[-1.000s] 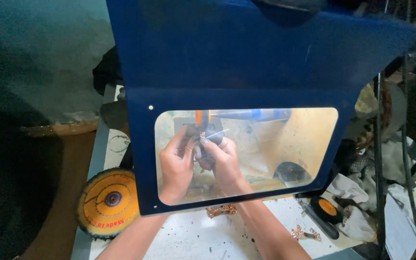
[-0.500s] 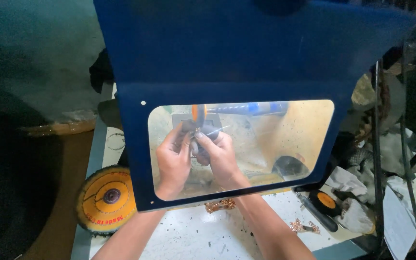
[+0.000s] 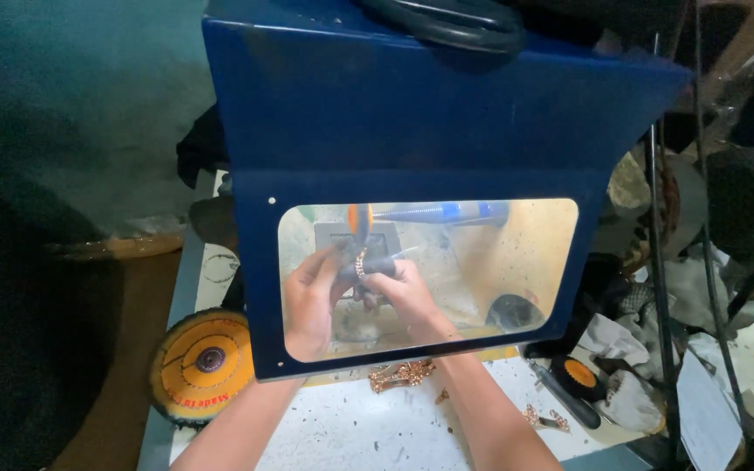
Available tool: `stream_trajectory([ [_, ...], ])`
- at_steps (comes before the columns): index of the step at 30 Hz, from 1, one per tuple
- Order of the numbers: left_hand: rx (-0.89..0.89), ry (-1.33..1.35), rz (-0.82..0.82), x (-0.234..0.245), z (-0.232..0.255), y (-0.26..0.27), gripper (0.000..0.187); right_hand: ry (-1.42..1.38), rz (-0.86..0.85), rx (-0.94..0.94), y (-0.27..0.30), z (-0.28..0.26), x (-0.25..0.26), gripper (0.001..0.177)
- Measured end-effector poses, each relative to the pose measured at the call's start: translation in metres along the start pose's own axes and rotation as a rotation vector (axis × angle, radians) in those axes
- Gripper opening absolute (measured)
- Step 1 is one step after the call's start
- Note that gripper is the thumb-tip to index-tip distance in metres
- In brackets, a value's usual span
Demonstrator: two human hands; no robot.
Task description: The person uses a bench grinder with a polishing wheel to smooth and polish a copper-colored chain. They hold the chain against the rotating wheel, repositioning it frequently to treat different sections. Finished pieces are placed on the workbench.
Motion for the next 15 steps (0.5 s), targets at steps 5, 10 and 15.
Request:
stream_trajectory([
  [5, 0.062, -0.063, 0.004, 0.001, 0.007, 0.003, 0.032, 0.085, -0.027, 0.015, 0.002, 0.002, -0.001, 0.017],
  [10, 0.075, -0.087, 0.004, 0.008, -0.006, -0.012, 0.042, 0.183, -0.007, -0.059, 0.004, -0.006, -0.004, 0.015],
  [15, 0.105, -0.061, 0.050, -0.006, 0.029, 0.012, 0.047, 0.285, 0.008, -0.097, 0.009, -0.012, -0.003, 0.011],
])
Point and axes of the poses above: each hand's wrist, its own y-axis away from the middle knuckle, its own x-axis out of the back of the hand, z = x × y, the point moved 2 cm from there along -y, towards the middle knuckle, and after that the axes turned 7 degrees about z, right-handed, at the moved point
